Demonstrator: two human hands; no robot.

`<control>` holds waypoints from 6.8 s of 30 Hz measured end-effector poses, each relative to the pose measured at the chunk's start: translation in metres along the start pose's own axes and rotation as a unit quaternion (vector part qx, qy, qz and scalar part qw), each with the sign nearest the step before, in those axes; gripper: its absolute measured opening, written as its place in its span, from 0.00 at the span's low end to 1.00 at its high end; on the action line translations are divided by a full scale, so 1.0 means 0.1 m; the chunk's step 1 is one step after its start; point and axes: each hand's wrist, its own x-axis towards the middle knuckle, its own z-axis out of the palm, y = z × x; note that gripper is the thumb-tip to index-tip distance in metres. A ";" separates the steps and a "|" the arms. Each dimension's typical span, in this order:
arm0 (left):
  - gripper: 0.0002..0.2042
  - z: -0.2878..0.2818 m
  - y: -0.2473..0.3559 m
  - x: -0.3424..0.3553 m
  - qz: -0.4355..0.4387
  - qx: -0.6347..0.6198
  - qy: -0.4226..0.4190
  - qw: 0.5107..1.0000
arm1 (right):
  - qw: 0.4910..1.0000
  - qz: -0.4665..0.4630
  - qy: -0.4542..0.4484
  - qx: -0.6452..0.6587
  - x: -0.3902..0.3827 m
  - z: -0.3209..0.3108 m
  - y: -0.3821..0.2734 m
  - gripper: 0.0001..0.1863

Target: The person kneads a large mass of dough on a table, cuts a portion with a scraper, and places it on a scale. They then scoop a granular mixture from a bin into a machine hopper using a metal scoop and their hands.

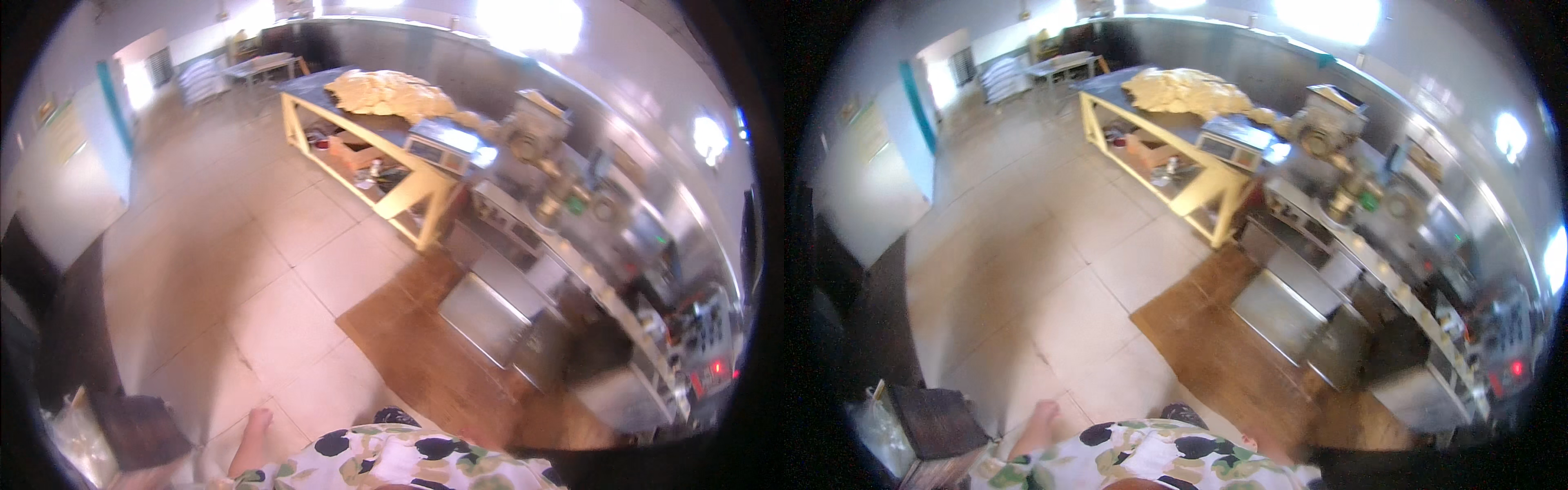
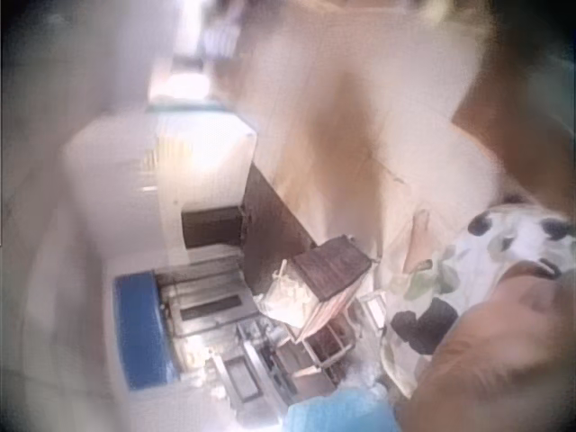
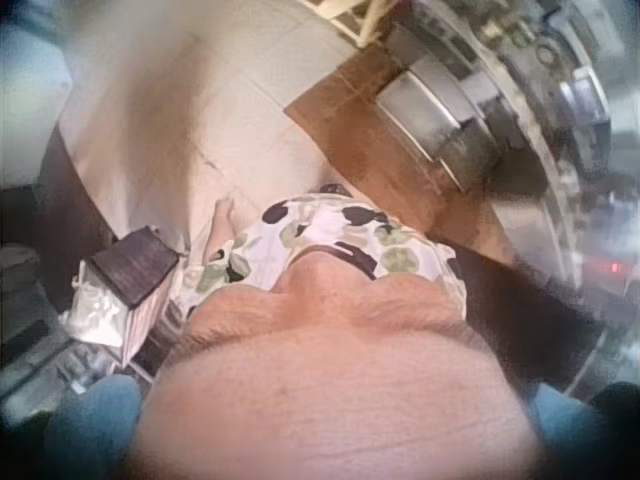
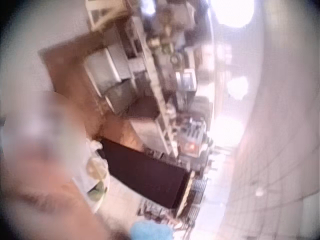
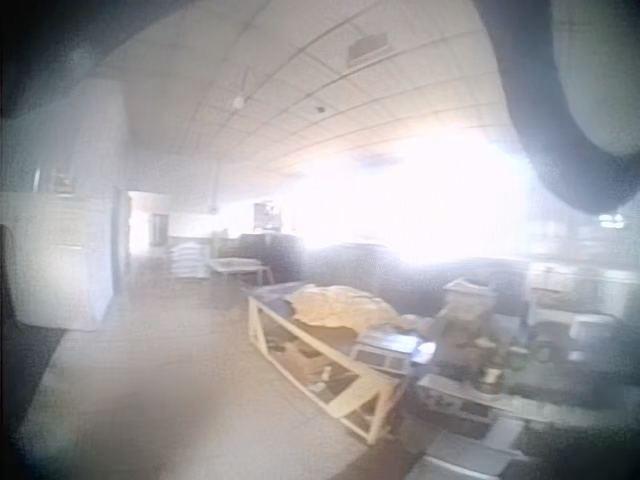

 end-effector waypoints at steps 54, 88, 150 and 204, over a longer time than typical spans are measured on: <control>0.11 -5.69 9.51 11.64 -0.137 -0.051 0.003 0.989 | 0.863 -0.331 0.038 -0.380 9.18 6.80 -17.92 0.17; 0.15 -9.11 16.53 20.11 0.007 0.198 -0.062 0.978 | 0.873 -0.368 0.205 -0.248 12.35 9.29 -25.00 0.12; 0.09 4.32 29.45 22.22 0.520 0.650 -0.414 0.369 | 0.730 0.201 0.608 0.238 15.99 0.96 -27.35 0.16; 0.20 12.73 24.88 9.97 0.492 0.571 -0.632 -0.178 | 0.122 0.548 0.822 0.097 11.44 -4.82 -21.48 0.19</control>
